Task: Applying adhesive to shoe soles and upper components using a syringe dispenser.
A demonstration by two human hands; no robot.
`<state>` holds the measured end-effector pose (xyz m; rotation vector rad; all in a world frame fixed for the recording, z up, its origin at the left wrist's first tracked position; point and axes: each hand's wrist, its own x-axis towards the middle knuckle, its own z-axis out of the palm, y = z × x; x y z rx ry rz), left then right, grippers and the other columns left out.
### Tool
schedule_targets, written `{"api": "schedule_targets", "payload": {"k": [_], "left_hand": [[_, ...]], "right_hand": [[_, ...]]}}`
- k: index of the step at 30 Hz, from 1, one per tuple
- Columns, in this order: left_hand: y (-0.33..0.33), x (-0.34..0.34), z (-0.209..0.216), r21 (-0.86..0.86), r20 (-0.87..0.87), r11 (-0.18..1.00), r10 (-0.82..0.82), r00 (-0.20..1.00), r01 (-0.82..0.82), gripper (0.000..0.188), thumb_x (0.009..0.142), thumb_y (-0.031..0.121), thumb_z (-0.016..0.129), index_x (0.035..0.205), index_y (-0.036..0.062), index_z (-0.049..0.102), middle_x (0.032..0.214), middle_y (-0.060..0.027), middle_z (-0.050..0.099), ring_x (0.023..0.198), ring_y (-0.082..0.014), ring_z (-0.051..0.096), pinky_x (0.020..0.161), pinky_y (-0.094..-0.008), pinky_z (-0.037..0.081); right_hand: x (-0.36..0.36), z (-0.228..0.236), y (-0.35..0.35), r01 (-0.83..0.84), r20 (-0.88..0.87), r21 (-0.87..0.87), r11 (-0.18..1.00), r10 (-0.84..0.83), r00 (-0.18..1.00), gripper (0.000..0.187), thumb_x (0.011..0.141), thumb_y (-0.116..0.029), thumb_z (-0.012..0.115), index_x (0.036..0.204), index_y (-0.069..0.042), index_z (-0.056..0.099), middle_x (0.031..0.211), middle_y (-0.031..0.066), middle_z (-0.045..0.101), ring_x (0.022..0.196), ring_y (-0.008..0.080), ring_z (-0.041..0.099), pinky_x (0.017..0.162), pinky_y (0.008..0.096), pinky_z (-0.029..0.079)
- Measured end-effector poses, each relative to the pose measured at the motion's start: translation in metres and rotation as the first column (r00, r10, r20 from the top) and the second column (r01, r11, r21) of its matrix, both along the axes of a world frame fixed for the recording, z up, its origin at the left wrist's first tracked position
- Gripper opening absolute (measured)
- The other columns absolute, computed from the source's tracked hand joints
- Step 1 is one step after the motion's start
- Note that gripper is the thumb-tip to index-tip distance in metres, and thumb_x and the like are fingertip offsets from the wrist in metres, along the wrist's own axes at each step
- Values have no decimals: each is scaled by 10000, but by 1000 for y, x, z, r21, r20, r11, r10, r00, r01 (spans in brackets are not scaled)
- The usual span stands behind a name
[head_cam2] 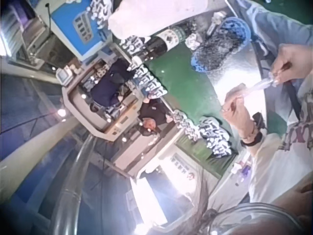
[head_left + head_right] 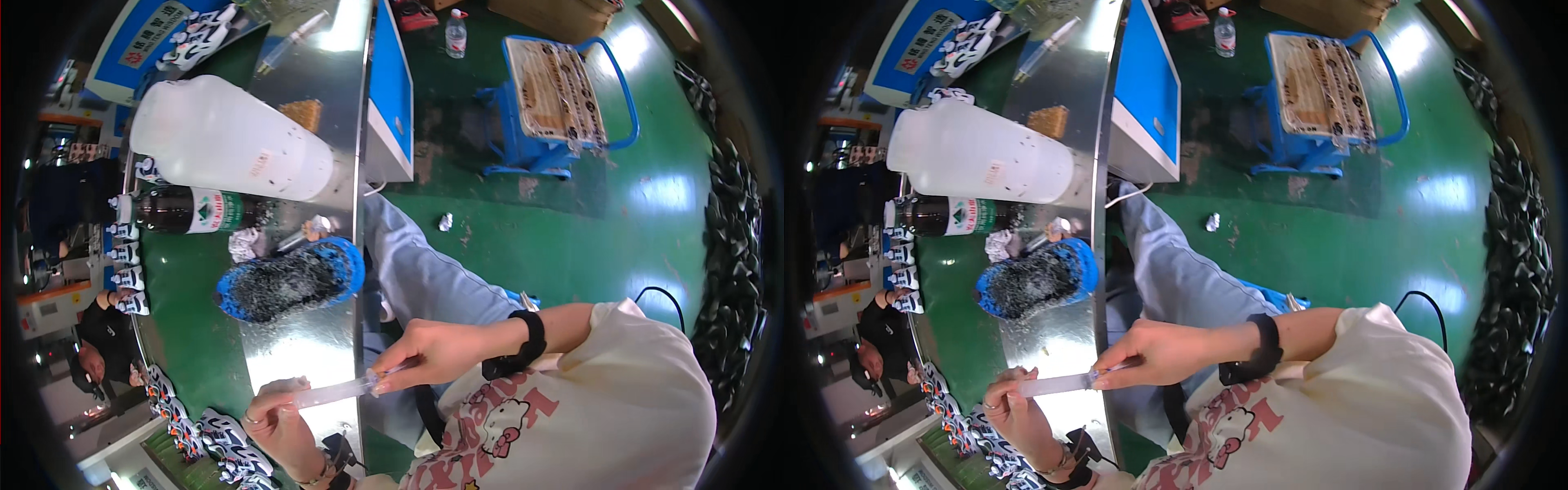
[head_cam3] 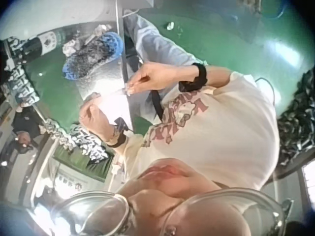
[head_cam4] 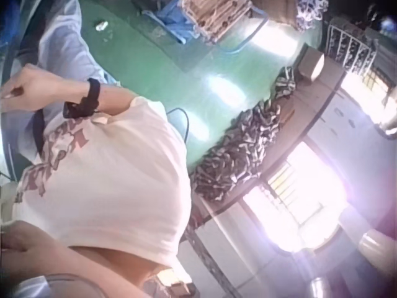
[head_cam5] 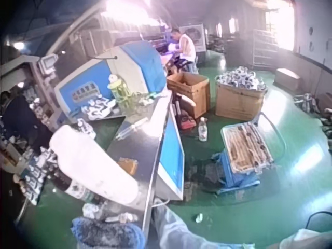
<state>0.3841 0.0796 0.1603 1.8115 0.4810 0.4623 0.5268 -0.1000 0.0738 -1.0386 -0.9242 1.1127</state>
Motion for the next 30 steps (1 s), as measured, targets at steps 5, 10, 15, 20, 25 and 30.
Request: {"api": "schedule_targets", "payload": {"k": [5,10,15,20,25,30], "left_hand": [[-4,-8,1,119,21,993,-7,1000,5,144,878,166,584,846,33,542,808,-78,542,781,-161,559,850,-414,494],[-8,-19,-5,175,86,980,76,993,-90,108,891,115,544,848,17,535,802,-79,540,744,-151,541,897,-432,465],[-21,-28,-20,249,93,941,212,973,-229,93,894,52,491,835,-11,528,804,-92,543,768,-167,547,887,-415,468],[-25,-16,-48,62,57,953,295,954,-298,270,939,258,461,951,-8,500,907,-121,554,837,-196,572,890,-397,455],[-55,13,-80,-190,-5,982,-11,1000,10,640,829,583,444,1129,18,432,1051,-161,572,958,-309,587,975,-515,384],[-26,7,-91,-278,65,961,2,998,16,522,834,511,507,1108,70,449,910,-53,587,891,-217,585,934,-479,430]], "right_hand": [[-17,-2,-2,8,-45,36,999,-7,999,263,880,-243,603,1014,-21,644,670,94,612,476,118,423,459,279,335],[-17,1,1,57,65,72,996,-61,996,261,873,-250,601,1016,-37,651,679,106,621,485,173,506,479,297,381],[-23,-10,-1,130,207,123,984,-154,966,236,838,-237,641,974,-45,657,770,93,657,549,213,588,487,305,435],[-15,-23,-6,215,272,90,972,-232,934,232,846,-268,615,948,-66,668,750,103,653,531,249,570,491,331,440],[-9,-58,-5,301,94,163,940,-318,943,232,843,-271,618,966,-80,664,759,95,651,543,246,576,500,330,446],[52,-90,-13,328,71,153,932,-342,937,216,867,-222,593,987,-47,631,919,103,635,822,240,602,683,324,488]]}}
